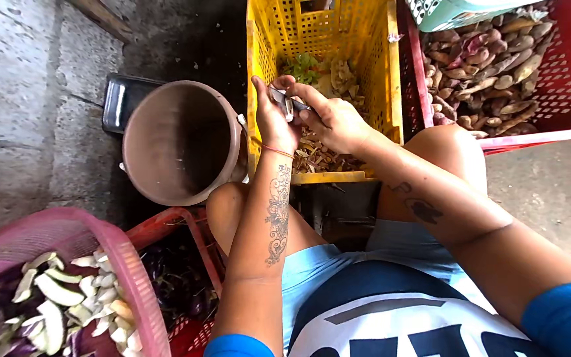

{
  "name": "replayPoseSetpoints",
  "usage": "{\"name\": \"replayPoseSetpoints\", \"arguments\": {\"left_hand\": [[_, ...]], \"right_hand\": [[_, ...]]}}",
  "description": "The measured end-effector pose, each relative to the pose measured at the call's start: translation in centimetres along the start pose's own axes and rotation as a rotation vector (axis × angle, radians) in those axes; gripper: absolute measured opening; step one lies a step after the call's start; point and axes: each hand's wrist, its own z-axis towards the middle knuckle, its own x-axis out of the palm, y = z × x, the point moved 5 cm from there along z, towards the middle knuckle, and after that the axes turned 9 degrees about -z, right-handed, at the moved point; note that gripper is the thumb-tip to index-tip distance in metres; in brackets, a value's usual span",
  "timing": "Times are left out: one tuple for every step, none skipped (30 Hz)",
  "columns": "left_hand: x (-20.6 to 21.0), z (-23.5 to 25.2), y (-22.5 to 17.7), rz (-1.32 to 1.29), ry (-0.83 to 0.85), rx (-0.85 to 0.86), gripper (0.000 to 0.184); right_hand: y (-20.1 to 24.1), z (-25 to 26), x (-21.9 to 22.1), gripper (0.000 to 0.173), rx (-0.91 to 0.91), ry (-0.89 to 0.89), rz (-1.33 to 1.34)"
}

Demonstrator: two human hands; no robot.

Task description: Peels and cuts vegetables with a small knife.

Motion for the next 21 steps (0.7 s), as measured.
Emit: {"name": "replayPoseSetpoints", "arguments": {"left_hand": [[-0.1,0.0,-0.2,0.014,0.017,0.003,0.075],[0.0,0.0,-0.4,0.026,0.047,0.002,0.077],[0.1,0.0,-0.6,0.036,0.080,0.003,0.078],[0.2,0.1,-0.7,0.045,0.104,0.016,0.078],[0.2,0.1,-0.8,0.052,0.121,0.034,0.077],[0.1,0.2,-0.9,0.058,0.130,0.046,0.076],[0.1,0.3,-0.9,0.063,0.131,0.054,0.077],[0.0,0.3,-1.0,0.072,0.131,0.061,0.078],[0.1,0.3,-1.0,0.086,0.130,0.065,0.079],[0.2,0.2,-0.9,0.093,0.126,0.066,0.080],[0.4,0.0,-0.8,0.099,0.128,0.063,0.080],[0.5,-0.1,-0.7,0.110,0.138,0.065,0.079],[0.7,-0.3,-0.6,0.123,0.152,0.067,0.079],[0.7,-0.5,-0.5,0.143,0.159,0.065,0.079],[0.8,-0.6,-0.3,0.164,0.158,0.055,0.079],[0.9,-0.8,-0.2,0.185,0.165,0.036,0.078],[0.9,-1.0,0.0,0.199,0.175,0.011,0.078],[1.0,-1.1,0.2,0.194,0.192,-0.015,0.079],[0.9,-1.0,0.1,0.170,0.215,-0.035,0.081],[0.8,-0.7,0.1,0.132,0.240,-0.057,0.083],[0.6,-0.5,0.0,0.078,0.244,-0.078,0.084]], "right_hand": [[0.0,0.0,-0.1,0.044,-0.010,0.010,0.033],[0.1,-0.1,-0.2,0.044,-0.016,0.024,0.063],[0.1,-0.1,-0.3,0.046,-0.019,0.033,0.087],[0.1,-0.2,-0.4,0.049,-0.018,0.038,0.101],[0.1,-0.4,-0.5,0.051,-0.018,0.041,0.102],[0.1,-0.5,-0.5,0.053,-0.024,0.040,0.094],[0.2,-0.5,-0.5,0.055,-0.028,0.044,0.085],[0.2,-0.5,-0.5,0.055,-0.028,0.045,0.083],[0.2,-0.5,-0.4,0.055,-0.024,0.044,0.088],[0.2,-0.5,-0.3,0.053,-0.019,0.041,0.101],[0.1,-0.5,-0.3,0.051,-0.021,0.032,0.115],[0.1,-0.5,-0.3,0.049,-0.020,0.026,0.128],[0.0,-0.4,-0.2,0.047,-0.019,0.020,0.140],[-0.1,-0.3,-0.1,0.045,-0.016,0.009,0.164],[-0.3,-0.2,0.0,0.043,-0.013,-0.010,0.194],[-0.4,-0.1,0.0,0.041,0.001,-0.017,0.234],[-0.5,0.0,-0.1,0.039,0.018,-0.022,0.293],[-0.6,0.0,-0.2,0.036,0.039,-0.027,0.391],[-0.6,0.1,-0.2,0.032,0.061,-0.035,0.528],[-0.7,0.1,-0.2,0.030,0.081,-0.052,0.679],[-1.0,0.1,-0.3,0.030,0.108,-0.085,0.794]]}}
